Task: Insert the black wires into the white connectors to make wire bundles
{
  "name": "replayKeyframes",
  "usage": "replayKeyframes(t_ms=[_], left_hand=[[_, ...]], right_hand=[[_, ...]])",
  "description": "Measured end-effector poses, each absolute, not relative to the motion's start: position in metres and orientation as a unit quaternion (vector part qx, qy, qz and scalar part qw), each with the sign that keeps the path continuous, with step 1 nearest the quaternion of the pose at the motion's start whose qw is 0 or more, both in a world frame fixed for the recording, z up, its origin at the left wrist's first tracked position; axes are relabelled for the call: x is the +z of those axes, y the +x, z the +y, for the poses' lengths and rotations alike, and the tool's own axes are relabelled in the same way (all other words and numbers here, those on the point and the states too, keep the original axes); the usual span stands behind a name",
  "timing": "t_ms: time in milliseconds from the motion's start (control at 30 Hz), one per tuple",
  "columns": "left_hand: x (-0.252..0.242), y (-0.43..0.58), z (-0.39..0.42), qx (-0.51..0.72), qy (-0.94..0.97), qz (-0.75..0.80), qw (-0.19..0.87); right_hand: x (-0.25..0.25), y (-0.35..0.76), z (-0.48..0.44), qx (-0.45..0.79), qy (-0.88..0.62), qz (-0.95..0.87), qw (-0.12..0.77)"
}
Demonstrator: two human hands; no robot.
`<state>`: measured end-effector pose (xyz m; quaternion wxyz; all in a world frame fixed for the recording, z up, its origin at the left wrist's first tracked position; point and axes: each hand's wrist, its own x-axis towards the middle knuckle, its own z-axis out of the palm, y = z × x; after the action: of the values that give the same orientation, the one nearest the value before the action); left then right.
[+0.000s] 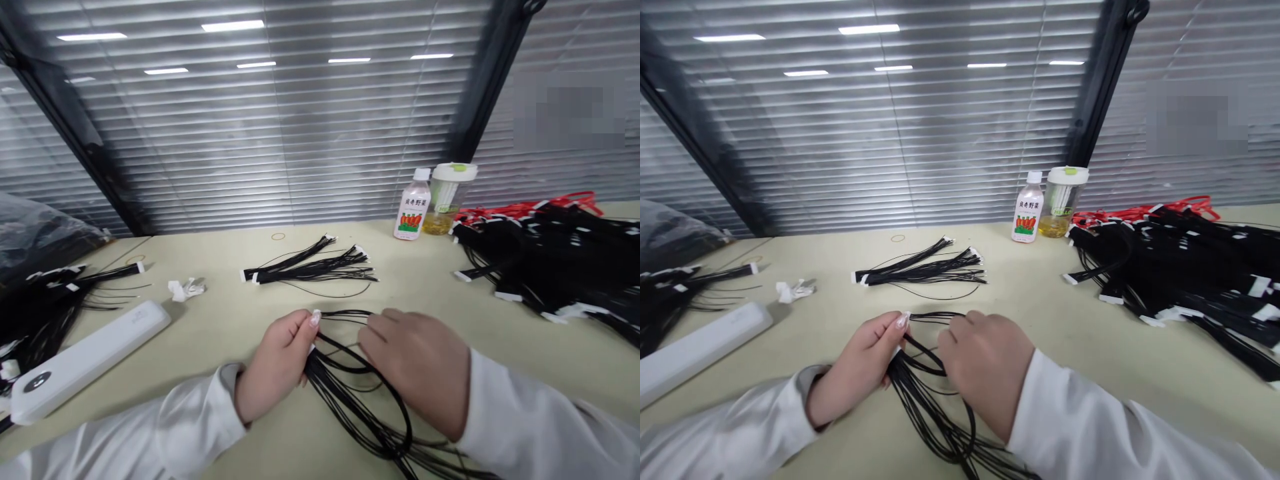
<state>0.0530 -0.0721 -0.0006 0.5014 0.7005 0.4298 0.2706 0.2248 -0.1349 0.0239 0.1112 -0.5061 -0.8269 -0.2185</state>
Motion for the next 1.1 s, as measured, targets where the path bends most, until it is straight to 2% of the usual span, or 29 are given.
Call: replayKeyframes(t_ms=[100, 133, 267, 433, 533, 633, 767, 867, 967, 1100], left_hand=[[-0.002, 0.053, -0.071, 0.269, 0.687, 0.442, 0.509], [-0.002, 0.053, -0.07, 0.268, 0.687, 0.443, 0.51], [-0.004, 0.053, -0.069, 0.264, 0.693, 0.435, 0.511], [-0.003, 0.053, -0.07, 0.256, 0.702, 0.428, 0.508], [-0.002, 0.053, -0.07, 0.255, 0.701, 0.427, 0.51], [-0.002, 0.052, -0.071, 0.259, 0.696, 0.423, 0.519], [-0.003, 0.052, -0.072, 0.275, 0.691, 0.408, 0.529], [-0.004, 0.051, -0.072, 0.288, 0.691, 0.393, 0.535], [-0.004, 0.051, -0.072, 0.287, 0.695, 0.379, 0.539], [-0.001, 0.051, -0.072, 0.286, 0.708, 0.368, 0.53]], right_hand=[[0.043, 0.243, -0.131, -0.287, -0.579, -0.757, 0.092], [0.048, 0.251, -0.128, -0.297, -0.588, -0.744, 0.11], [0.065, 0.273, -0.116, -0.27, -0.554, -0.72, 0.32], [0.082, 0.269, -0.12, 0.064, -0.485, -0.612, 0.621], [0.088, 0.264, -0.124, 0.17, -0.411, -0.514, 0.733], [0.078, 0.257, -0.123, 0.242, -0.416, -0.526, 0.701], [0.042, 0.238, -0.12, 0.302, -0.516, -0.631, 0.494], [0.018, 0.226, -0.12, 0.28, -0.562, -0.658, 0.416], [0.006, 0.22, -0.119, 0.276, -0.581, -0.659, 0.388], [0.001, 0.216, -0.118, 0.284, -0.576, -0.657, 0.394]])
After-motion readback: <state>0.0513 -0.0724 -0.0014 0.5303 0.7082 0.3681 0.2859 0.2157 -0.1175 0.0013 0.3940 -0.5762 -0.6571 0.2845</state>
